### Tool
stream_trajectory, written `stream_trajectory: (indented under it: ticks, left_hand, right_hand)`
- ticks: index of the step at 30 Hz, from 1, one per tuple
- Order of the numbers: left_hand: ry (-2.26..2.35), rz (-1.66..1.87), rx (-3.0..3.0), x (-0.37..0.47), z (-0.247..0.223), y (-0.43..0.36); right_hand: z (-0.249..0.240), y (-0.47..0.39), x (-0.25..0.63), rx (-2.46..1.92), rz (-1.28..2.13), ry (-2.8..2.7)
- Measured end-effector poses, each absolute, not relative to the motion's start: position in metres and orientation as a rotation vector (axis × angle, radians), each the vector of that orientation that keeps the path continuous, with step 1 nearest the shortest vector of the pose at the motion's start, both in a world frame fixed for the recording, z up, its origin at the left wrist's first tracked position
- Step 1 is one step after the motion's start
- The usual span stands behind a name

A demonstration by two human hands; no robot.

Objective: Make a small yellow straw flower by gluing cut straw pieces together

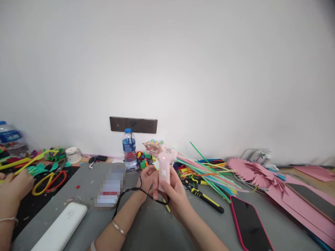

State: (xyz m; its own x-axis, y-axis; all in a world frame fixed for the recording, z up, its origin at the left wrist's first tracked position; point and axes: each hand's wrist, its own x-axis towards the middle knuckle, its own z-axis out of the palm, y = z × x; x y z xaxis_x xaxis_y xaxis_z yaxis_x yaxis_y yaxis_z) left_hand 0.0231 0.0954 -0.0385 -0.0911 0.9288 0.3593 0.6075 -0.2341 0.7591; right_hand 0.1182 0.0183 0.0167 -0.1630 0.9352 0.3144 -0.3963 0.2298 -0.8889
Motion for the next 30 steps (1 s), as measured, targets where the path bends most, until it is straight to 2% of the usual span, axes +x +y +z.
stream_trajectory:
  ticks: [4, 9, 30]
  left_hand:
    - [1.249, 1.379, 1.487, 0.022, -0.051, 0.099]
    - [1.010, 1.441, 1.174, 0.026, -0.069, 0.108]
    - [0.905, 1.508, 1.135, 0.015, -0.066, 0.110]
  right_hand:
    - [-0.004, 0.013, 0.143, -0.624, 1.299, -1.104]
    - [-0.024, 0.017, 0.158, -0.599, 1.326, -1.006]
    - [-0.070, 0.029, 0.166, -0.832, 1.347, -1.075]
